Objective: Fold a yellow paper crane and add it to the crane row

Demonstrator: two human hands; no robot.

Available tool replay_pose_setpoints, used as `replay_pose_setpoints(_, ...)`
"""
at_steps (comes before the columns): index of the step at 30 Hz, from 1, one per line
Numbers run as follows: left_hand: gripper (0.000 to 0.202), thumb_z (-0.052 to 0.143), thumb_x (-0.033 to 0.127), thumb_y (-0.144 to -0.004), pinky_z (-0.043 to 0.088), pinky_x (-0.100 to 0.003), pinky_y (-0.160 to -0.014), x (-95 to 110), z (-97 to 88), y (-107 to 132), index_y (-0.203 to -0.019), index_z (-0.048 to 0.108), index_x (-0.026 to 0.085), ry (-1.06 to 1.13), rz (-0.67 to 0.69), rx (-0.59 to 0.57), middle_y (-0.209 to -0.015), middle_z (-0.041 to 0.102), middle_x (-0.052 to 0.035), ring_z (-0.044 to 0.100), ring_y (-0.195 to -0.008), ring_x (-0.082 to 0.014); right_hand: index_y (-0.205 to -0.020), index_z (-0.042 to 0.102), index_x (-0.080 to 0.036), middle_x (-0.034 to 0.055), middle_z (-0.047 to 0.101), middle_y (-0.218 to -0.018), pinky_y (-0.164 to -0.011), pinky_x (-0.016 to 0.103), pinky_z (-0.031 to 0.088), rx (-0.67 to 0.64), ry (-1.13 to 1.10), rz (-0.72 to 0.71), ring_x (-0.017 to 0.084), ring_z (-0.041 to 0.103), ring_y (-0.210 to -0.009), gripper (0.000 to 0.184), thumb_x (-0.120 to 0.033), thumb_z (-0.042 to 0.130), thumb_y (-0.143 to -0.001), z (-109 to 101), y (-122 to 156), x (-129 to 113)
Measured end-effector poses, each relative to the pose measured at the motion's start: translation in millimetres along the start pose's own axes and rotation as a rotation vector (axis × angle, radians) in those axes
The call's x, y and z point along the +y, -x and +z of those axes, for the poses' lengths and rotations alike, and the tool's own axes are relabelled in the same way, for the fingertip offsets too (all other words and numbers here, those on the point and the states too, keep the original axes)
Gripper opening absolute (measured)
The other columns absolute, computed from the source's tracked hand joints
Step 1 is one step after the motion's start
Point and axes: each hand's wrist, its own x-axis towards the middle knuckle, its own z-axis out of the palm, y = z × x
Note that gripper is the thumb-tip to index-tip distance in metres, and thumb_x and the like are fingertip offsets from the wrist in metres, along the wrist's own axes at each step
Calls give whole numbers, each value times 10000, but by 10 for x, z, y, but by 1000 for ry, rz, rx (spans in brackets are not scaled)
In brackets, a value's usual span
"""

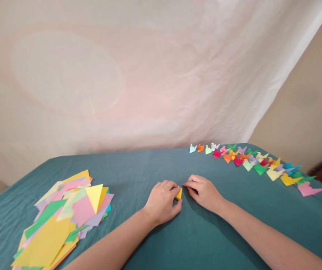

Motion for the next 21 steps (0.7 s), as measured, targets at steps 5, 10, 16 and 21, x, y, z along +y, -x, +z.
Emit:
replay_pose_setpoints(5,260,543,284,-798,420,-336,-828,7,-17,0,-1038,605,206,-8,5,-8,-1002,600,-63,538,-943,-225,-942,664,-203,41,596,-837,-725,282,430,-11,-21,-13,158,549,-787,269,-71,467,-814,-1,3,-8)
replay_pose_setpoints(10,233,448,298,-887,425,-315,-814,-27,3,-11,-1024,619,218,25,-13,4,-985,620,-47,553,-916,-202,-917,676,-215,34,601,-816,-706,275,413,11,-15,-52,152,549,-756,270,-78,480,-791,-22,9,-13)
replay_pose_setpoints(16,278,366,276,-939,424,-298,-824,-87,60,-34,-1031,626,239,46,-24,12,-972,617,-35,550,-915,-180,-888,679,-215,33,600,-786,-690,295,353,-45,105,-231,146,522,-711,251,-107,471,-797,-113,38,-45)
replay_pose_setpoints(21,267,379,269,-935,420,-295,-819,-106,92,-47,-1026,629,237,50,-32,30,-954,606,-40,540,-898,-178,-898,648,-192,45,587,-796,-676,315,311,-112,226,-292,163,490,-719,215,-132,454,-826,-133,38,-116)
